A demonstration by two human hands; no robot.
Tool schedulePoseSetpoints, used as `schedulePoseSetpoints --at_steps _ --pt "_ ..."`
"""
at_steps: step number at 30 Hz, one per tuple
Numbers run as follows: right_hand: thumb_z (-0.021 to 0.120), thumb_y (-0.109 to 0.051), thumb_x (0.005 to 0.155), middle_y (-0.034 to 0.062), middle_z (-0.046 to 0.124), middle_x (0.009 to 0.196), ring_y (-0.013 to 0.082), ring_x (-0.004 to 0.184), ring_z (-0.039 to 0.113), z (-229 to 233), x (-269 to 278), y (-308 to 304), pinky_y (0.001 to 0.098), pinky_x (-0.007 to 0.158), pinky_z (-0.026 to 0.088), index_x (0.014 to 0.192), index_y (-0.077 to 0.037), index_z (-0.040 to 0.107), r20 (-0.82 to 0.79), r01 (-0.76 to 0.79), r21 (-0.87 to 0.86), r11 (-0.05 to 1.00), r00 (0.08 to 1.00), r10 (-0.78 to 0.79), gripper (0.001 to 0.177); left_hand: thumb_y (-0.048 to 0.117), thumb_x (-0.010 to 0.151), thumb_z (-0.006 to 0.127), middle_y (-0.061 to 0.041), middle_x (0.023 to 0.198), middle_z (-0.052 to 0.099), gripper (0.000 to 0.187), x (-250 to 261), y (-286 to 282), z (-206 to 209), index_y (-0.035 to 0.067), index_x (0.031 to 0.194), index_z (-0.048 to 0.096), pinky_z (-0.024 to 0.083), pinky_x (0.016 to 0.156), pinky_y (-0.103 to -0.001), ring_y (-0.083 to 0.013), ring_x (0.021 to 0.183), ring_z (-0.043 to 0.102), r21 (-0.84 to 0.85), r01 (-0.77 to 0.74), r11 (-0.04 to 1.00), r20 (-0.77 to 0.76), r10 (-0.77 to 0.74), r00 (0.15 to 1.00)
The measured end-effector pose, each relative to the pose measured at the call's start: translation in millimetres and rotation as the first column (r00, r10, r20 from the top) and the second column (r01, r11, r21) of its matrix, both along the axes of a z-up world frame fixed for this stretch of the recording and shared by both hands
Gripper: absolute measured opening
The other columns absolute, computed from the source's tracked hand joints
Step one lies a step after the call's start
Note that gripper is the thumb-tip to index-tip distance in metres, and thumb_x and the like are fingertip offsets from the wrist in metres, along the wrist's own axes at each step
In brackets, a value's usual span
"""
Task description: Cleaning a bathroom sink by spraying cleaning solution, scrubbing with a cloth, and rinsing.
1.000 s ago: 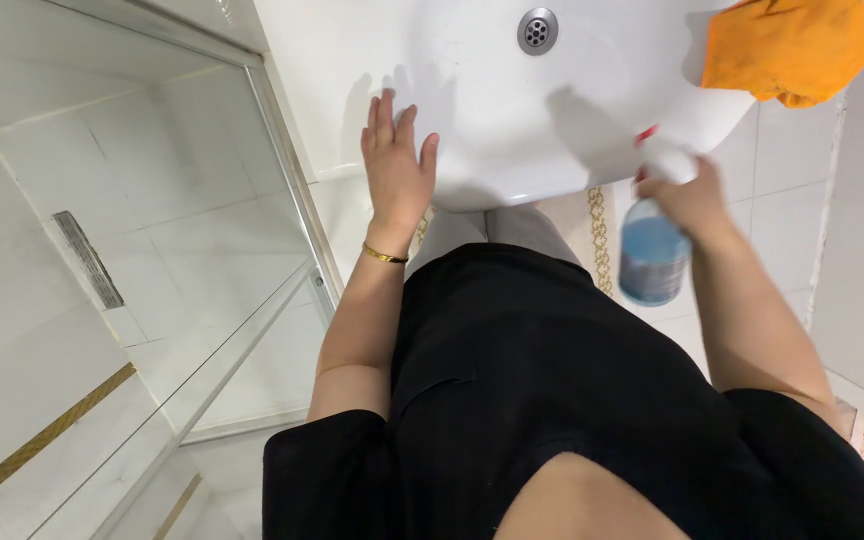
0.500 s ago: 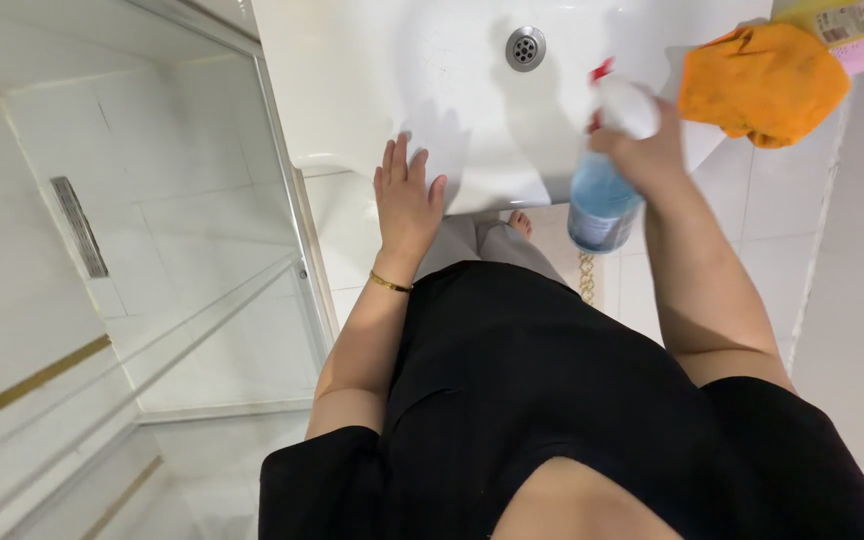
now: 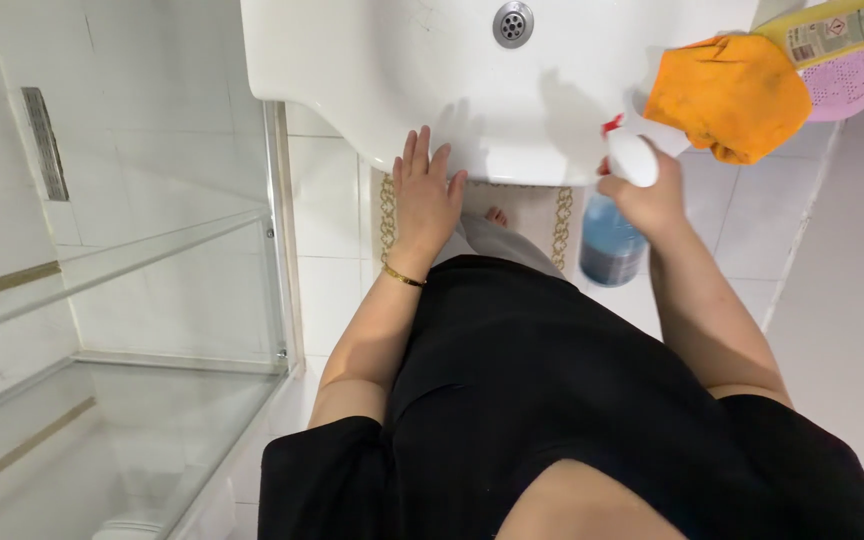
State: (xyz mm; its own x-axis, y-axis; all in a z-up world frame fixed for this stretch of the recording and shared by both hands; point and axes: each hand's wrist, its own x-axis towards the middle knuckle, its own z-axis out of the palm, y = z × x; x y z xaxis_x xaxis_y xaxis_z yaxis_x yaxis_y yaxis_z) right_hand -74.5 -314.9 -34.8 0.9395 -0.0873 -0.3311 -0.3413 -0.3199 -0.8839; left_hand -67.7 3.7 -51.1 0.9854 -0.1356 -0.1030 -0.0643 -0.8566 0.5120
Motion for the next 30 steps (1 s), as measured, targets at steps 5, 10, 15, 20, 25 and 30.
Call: schedulePoseSetpoints --at_steps 5,10,15,20,25,30 --pt "0.073 -0.004 0.073 0.0044 0.073 0.101 0.0141 0.095 0.070 29.1 21.3 39.6 0.0292 0.084 0.055 0.119 -0.003 0.066 -0.044 -0.097 0.029 0.995 0.994 0.098 0.046 0.029 0.099 0.064 -0.020 0.161 0.038 0.044 -16.4 -22.9 10.6 0.003 0.135 0.062 0.023 0.123 -0.057 -0.0373 0.153 0.028 -0.017 -0.026 1.000 -0.008 0.026 1.000" --pt "0.072 -0.004 0.078 0.0041 0.075 0.095 0.0151 0.090 0.072 64.3 43.8 71.9 0.0300 0.083 0.056 0.106 -0.003 0.068 0.100 -0.245 -0.120 0.962 0.961 0.257 0.029 0.028 0.100 0.066 -0.021 0.160 0.038 0.043 -32.1 -23.4 11.7 0.003 0.134 0.062 0.023 0.123 -0.059 -0.0377 0.153 0.029 -0.039 -0.043 0.998 0.010 0.044 0.999" --pt "0.072 -0.006 0.079 0.0035 0.074 0.101 0.0141 0.096 0.071 90.2 72.8 90.9 0.0301 0.086 0.057 0.115 -0.002 0.066 0.208 -0.284 -0.016 0.959 0.937 0.281 0.036 0.029 0.095 0.068 -0.020 0.161 0.036 0.048 -39.8 -13.1 9.9 0.003 0.135 0.060 0.022 0.123 -0.060 -0.0375 0.153 0.026 0.022 0.053 0.998 0.031 -0.054 0.998" --pt "0.073 -0.004 0.079 0.0047 0.074 0.106 0.0149 0.099 0.070 84.6 111.1 99.8 0.0304 0.088 0.057 0.120 -0.002 0.067 0.181 -0.298 0.025 0.954 0.940 0.289 0.041 0.030 0.097 0.065 -0.020 0.161 0.035 0.050 -27.2 6.6 13.9 0.002 0.137 0.059 0.021 0.123 -0.061 -0.0365 0.154 0.024 -0.010 0.047 0.999 -0.006 -0.047 0.999" --pt "0.076 -0.001 0.079 0.0061 0.073 0.104 0.0163 0.096 0.070 56.3 145.5 102.6 0.0318 0.086 0.057 0.117 -0.001 0.069 0.162 -0.242 0.016 0.970 0.958 0.237 0.038 0.031 0.098 0.063 -0.020 0.161 0.035 0.049 -7.5 34.5 15.4 0.000 0.137 0.059 0.020 0.123 -0.060 -0.0371 0.154 0.023 -0.010 0.045 0.999 -0.027 -0.045 0.999" --pt "0.076 0.006 0.079 0.0096 0.072 0.102 0.0210 0.095 0.073 30.2 162.3 62.8 0.0358 0.084 0.060 0.106 0.003 0.066 0.119 0.026 0.204 0.979 0.992 -0.051 0.028 0.031 0.100 0.062 -0.021 0.162 0.034 0.047 8.7 63.1 16.8 0.000 0.136 0.060 0.020 0.124 -0.060 -0.0376 0.154 0.024 -0.040 0.019 0.999 -0.012 -0.019 1.000"
